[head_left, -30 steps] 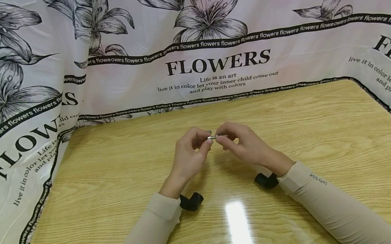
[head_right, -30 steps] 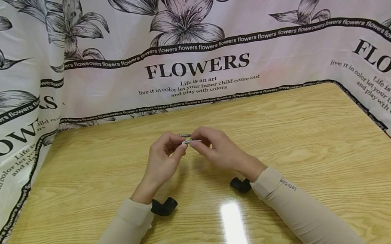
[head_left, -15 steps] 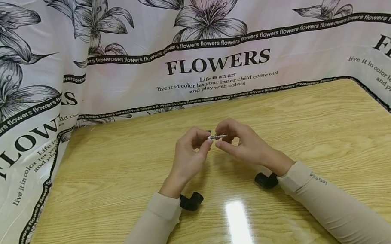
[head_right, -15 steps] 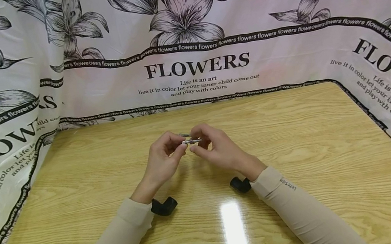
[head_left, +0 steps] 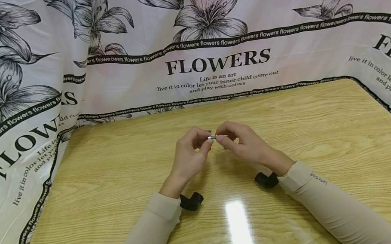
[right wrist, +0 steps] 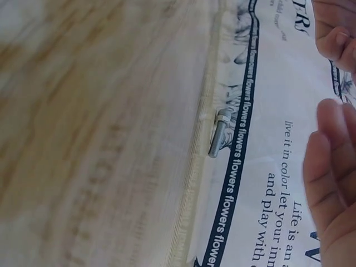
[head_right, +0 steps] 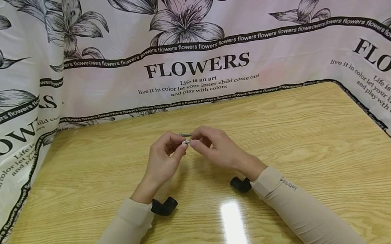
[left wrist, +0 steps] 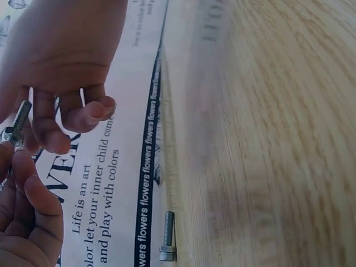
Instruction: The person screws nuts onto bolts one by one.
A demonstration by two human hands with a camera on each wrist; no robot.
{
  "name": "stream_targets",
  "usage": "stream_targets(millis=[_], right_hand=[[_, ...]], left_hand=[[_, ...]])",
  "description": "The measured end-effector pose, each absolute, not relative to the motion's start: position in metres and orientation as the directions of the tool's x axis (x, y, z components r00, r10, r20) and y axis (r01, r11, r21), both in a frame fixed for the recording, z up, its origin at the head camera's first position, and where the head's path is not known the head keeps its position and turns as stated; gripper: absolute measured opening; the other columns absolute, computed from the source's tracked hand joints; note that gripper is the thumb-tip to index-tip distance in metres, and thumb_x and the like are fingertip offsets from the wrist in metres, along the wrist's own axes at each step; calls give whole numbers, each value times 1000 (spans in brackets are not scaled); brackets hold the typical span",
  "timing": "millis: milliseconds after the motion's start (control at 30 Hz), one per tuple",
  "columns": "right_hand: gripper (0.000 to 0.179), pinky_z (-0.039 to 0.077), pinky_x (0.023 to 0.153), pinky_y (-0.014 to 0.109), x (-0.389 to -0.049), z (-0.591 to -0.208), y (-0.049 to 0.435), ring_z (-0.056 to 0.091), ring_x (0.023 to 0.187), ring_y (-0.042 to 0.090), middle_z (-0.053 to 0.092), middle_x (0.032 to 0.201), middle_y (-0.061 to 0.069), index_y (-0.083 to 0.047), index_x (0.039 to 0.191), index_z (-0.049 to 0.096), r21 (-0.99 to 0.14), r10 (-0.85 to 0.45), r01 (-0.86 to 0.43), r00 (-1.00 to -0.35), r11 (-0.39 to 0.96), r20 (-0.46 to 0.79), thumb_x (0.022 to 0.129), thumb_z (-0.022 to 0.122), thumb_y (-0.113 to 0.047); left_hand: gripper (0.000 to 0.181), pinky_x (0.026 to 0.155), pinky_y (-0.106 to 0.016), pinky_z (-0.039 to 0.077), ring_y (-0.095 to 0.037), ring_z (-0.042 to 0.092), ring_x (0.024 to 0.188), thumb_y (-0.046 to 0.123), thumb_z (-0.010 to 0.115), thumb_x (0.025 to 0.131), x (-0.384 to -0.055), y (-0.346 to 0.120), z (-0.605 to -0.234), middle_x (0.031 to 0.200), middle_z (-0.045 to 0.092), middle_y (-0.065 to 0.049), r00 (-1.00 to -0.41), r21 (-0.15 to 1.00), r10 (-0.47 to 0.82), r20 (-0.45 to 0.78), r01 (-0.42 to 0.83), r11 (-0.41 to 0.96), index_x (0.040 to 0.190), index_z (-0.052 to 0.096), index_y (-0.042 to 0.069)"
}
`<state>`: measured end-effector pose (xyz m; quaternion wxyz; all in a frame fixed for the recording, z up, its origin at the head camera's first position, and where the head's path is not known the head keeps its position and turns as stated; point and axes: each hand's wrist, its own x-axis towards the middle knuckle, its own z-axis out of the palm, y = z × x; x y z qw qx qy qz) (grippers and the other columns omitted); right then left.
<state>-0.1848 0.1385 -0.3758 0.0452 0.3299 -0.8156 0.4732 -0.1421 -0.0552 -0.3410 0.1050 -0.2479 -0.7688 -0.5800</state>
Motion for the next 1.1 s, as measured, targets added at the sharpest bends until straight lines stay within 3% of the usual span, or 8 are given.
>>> stream_targets(millis=[133,200,367,567,667,800,1000,1100], right_hand=[[26,53,76,33,-184,-377,137,63,87,16,62,107,5,-9,116,54,-739,-500,-609,-754,286,427,92,65,-12],[24,53,76,32,-184,-377,137,63,87,17,62,106,5,-9,114,55,-731,-507,-632,-733,259,454,91,64,-9],[7,50,66,32,-185,-376,137,59,74,13,61,91,-2,-11,101,61,-709,-517,-650,-721,272,462,97,56,-10],[18,49,63,35,-185,-375,138,58,72,14,61,87,0,-12,98,64,-716,-511,-618,-752,325,417,102,47,-18],[14,51,67,36,-184,-375,138,61,78,15,64,96,3,-9,106,61,-732,-503,-603,-762,318,409,99,54,-19],[25,52,75,33,-184,-376,137,62,86,14,64,105,3,-10,113,55,-747,-488,-598,-764,291,422,91,66,-14],[20,53,75,36,-179,-369,133,62,87,19,63,102,9,-2,108,55,-719,-490,-641,-734,269,470,90,64,-1],[11,52,69,37,-171,-357,131,61,79,25,63,94,11,2,103,57,-710,-507,-650,-723,270,469,92,58,3]], left_hand=[[8,68,-43,52,-33,61,74,-9,59,89,-142,-56,-342,90,65,-24,-851,840,264,453,507,194,97,59,-8],[8,68,-44,52,-34,62,74,-9,59,89,-143,-56,-342,90,65,-24,-851,842,264,454,507,186,97,59,-9],[8,69,-47,52,-34,62,76,-9,59,89,-143,-55,-341,94,66,-22,-851,842,267,452,506,187,97,59,-8],[8,68,-44,52,-33,62,75,-7,59,90,-141,-55,-340,94,66,-23,-858,844,268,438,495,208,98,60,-7],[8,69,-45,53,-33,62,75,-8,59,90,-143,-55,-342,93,66,-22,-859,843,264,439,495,209,97,59,-8],[9,69,-46,52,-32,62,75,-8,59,90,-153,-56,-357,93,66,-20,-860,846,261,438,493,203,98,59,-8],[8,70,-41,53,-24,63,76,-1,62,91,-162,-58,-371,94,67,-13,-864,850,253,435,487,202,99,62,0],[8,70,-35,54,-17,63,78,3,63,91,-163,-58,-373,96,68,-7,-860,842,255,443,496,210,99,63,4]])
